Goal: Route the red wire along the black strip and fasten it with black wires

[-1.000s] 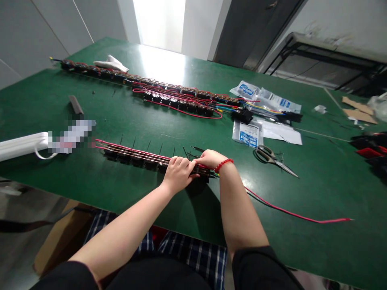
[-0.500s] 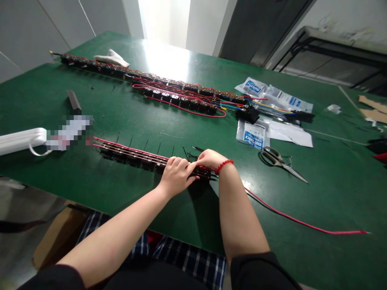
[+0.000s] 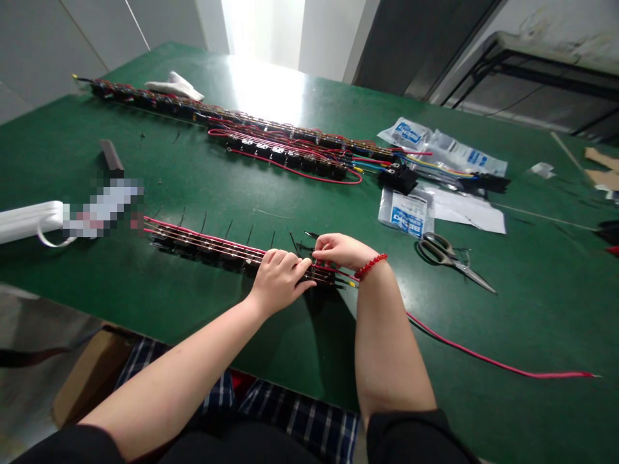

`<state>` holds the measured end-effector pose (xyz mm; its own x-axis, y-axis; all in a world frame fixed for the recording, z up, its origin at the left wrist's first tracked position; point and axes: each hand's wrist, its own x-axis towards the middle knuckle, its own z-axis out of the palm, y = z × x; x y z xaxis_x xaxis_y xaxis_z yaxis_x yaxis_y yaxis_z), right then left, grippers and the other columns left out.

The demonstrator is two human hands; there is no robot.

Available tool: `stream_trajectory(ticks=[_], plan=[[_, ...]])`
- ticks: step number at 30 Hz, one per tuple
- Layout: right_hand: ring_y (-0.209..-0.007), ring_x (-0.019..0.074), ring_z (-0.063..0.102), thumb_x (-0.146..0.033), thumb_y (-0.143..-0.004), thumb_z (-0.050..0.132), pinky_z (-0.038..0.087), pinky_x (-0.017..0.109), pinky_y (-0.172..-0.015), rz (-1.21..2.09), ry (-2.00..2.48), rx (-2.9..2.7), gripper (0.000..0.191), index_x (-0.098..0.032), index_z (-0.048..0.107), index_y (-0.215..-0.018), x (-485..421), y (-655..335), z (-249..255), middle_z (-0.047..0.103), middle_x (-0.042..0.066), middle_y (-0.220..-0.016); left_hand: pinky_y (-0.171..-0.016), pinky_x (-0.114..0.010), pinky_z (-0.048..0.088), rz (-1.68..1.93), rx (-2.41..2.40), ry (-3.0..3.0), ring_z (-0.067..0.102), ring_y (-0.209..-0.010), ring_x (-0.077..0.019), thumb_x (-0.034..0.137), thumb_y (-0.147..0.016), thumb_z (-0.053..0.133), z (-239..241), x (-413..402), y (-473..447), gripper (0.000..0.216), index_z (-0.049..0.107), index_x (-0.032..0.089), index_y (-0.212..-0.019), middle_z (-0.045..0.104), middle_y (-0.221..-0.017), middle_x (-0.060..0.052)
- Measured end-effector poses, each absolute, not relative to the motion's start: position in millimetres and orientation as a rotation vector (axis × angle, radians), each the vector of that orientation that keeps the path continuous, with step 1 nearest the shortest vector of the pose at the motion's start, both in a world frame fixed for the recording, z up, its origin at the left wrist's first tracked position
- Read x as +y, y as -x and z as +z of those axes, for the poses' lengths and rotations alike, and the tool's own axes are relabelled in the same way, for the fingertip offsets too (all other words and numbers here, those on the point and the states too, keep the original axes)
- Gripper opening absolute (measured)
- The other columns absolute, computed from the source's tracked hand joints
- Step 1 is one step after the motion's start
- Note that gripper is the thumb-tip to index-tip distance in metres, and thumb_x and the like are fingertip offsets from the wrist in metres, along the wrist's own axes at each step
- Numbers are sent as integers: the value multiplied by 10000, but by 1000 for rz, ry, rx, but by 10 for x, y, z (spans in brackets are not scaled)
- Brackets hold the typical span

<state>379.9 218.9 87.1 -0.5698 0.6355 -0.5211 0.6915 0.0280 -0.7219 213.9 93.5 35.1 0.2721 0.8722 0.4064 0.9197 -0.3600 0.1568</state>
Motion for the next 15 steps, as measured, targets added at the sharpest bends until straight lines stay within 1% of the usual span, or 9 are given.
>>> stream_trajectory(ticks=[7, 11, 15], plan=[[-498, 83, 464, -282, -759, 600, 326, 198, -489, -1704, -1341, 2296, 159, -190, 508, -668, 2194, -3814, 928, 557, -48, -555, -873, -404, 370, -678, -1704, 2411, 522, -916, -241, 547, -887, 537, 355, 937, -2140, 396, 637, 255, -1136, 620, -927, -68], [-521, 92, 509, -233, -746, 600, 375, 197, -507, -1767, -1358, 2284, 154, -193, 489, -648, 2201, -3808, 909, 564, -39, -564, -874, -397, 373, -706, -1692, 2399, 528, -919, -238, 545, -886, 543, 354, 939, -2140, 388, 640, 263, -1135, 623, -922, -60], [-534, 100, 541, -210, -764, 597, 410, 201, -523, -1792, -1396, 2298, 161, -192, 486, -648, 2210, -3802, 901, 587, -21, -581, -876, -397, 374, -701, -1699, 2402, 532, -919, -236, 536, -893, 537, 358, 942, -2140, 382, 642, 260, -1135, 629, -928, -60]])
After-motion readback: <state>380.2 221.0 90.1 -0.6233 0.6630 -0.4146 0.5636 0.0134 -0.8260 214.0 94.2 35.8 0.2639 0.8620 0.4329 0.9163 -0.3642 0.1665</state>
